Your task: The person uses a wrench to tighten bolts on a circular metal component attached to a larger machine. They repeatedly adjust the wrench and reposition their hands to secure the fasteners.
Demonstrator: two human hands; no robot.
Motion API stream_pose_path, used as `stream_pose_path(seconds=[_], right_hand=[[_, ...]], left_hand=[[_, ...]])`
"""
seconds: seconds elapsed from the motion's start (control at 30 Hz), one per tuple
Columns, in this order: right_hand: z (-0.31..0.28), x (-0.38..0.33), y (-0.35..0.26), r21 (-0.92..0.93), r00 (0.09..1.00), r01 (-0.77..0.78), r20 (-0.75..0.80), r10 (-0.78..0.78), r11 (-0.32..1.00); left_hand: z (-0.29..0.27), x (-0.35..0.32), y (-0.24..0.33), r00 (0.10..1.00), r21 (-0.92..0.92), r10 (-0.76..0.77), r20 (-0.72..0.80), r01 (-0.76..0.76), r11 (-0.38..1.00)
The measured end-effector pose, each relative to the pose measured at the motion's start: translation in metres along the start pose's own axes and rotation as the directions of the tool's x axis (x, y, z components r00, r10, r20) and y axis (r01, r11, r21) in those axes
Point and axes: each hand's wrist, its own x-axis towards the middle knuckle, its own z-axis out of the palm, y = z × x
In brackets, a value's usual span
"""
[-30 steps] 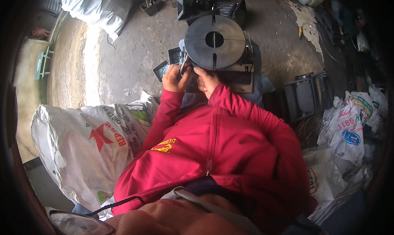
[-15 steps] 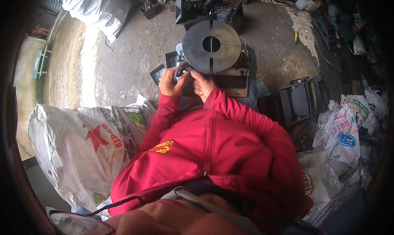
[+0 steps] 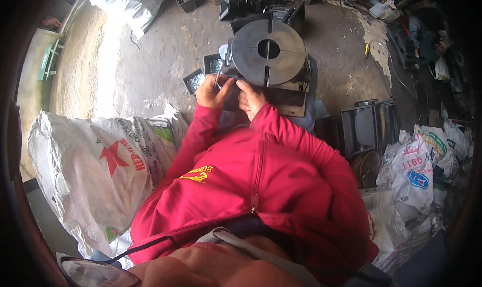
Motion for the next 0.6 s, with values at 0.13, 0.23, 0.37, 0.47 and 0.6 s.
stream_pose_path(seconds=[0.13,0.23,0.37,0.47,0.6], right_hand=[[0.000,0.000,-0.001,0.010,1.000,-0.009,-0.005,0.009,1.000],[-0.001,-0.001,0.000,0.029,1.000,-0.005,0.008,0.005,1.000],[0.002,-0.004,-0.001,0.006,1.000,-0.024,-0.014,0.024,1.000],[0.000,0.000,-0.002,0.003,1.000,-0.017,-0.011,0.017,1.000],[-0.001,-0.001,-0.002,0.025,1.000,-0.020,-0.001,0.020,0.999]], left_hand=[[-0.014,0.015,0.008,0.988,-0.050,0.033,0.153,-0.026,0.998],[-0.017,0.018,0.004,0.985,-0.074,0.077,0.155,-0.066,0.995],[-0.003,0.006,0.008,0.998,-0.066,-0.033,-0.048,0.030,0.997],[-0.005,0.006,0.006,1.000,-0.010,-0.011,0.000,0.011,1.000],[-0.011,0.013,-0.001,0.983,-0.011,0.095,0.155,-0.095,0.995]])
